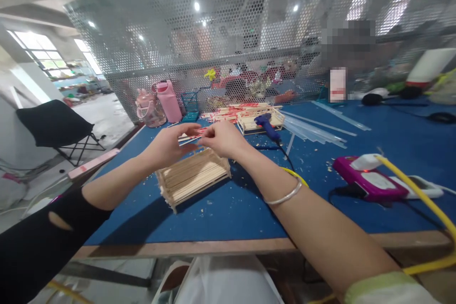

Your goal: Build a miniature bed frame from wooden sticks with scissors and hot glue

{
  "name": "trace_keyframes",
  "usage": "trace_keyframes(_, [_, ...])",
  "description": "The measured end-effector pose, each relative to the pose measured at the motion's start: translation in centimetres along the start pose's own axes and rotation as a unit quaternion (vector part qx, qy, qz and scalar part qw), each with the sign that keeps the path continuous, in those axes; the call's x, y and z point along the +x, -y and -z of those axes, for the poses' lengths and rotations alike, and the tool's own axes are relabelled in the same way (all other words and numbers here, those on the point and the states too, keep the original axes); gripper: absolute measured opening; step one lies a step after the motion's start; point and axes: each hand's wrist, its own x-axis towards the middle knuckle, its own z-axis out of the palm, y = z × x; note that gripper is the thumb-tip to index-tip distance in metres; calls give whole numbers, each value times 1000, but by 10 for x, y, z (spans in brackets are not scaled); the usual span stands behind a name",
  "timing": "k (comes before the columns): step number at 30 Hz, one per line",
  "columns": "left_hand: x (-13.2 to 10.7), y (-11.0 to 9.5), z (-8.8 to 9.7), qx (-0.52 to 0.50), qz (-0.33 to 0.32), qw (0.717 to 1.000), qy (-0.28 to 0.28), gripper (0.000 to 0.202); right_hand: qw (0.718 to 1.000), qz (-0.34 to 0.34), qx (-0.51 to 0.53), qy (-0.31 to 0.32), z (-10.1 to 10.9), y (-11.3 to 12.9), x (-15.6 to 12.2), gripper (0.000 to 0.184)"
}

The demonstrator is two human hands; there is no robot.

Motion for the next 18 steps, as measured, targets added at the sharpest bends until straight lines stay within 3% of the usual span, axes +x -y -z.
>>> trace_keyframes(2, [4,7,2,13,57,997,45,69,993,28,-116,-17,-3,5,-1,13])
trace_keyframes(4, [10,12,2,0,97,986,134,85,970,64,-234,-16,-7,11,-2,15])
trace_keyframes(7, [17,15,-1,10,82,976,203,86,940,108,-322,28,-14,19,-2,18])
trace_keyframes(11, [18,15,-10,65,48,983,166,82,927,126,-344,79,-20,24,1,23])
trace_keyframes(18, [14,14,-16,47,43,990,127,79,928,129,-343,72,-25,15,4,24])
